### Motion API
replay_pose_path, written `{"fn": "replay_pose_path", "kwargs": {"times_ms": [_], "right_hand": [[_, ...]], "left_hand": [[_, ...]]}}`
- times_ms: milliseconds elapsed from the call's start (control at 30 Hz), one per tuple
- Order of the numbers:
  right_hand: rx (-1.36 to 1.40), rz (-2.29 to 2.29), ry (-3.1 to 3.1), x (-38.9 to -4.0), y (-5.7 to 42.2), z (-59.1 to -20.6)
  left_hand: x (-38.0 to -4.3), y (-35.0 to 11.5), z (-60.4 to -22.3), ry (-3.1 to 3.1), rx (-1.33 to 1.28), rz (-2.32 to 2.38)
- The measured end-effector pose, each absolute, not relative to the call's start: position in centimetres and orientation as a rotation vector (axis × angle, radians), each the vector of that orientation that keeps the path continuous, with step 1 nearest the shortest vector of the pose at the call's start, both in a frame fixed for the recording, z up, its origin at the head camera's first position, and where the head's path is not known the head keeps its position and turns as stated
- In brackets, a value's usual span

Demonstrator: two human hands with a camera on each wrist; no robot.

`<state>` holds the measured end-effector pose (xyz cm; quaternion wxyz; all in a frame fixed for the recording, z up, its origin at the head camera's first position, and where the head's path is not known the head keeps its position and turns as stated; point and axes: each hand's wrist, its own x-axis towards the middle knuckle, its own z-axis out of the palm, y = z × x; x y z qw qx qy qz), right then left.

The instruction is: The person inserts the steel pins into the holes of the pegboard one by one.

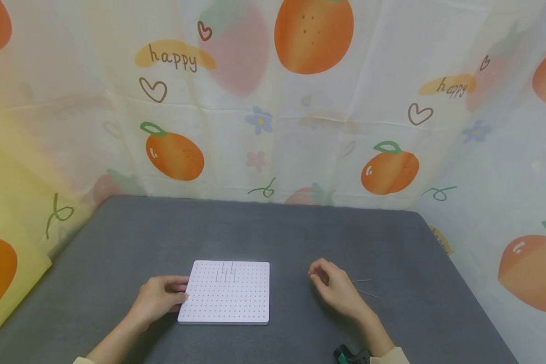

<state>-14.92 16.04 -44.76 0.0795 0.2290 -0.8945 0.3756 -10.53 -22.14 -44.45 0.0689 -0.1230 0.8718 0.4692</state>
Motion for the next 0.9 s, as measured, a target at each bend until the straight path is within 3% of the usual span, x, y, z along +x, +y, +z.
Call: {"fn": "replay_pose_path", "kwargs": {"times_ms": [900], "right_hand": [[0.573, 1.122, -2.555, -15.6, 8.7, -43.8]], "left_hand": [[-10.4, -22.1, -44.5, 2.626, -0.341, 1.471]]}}
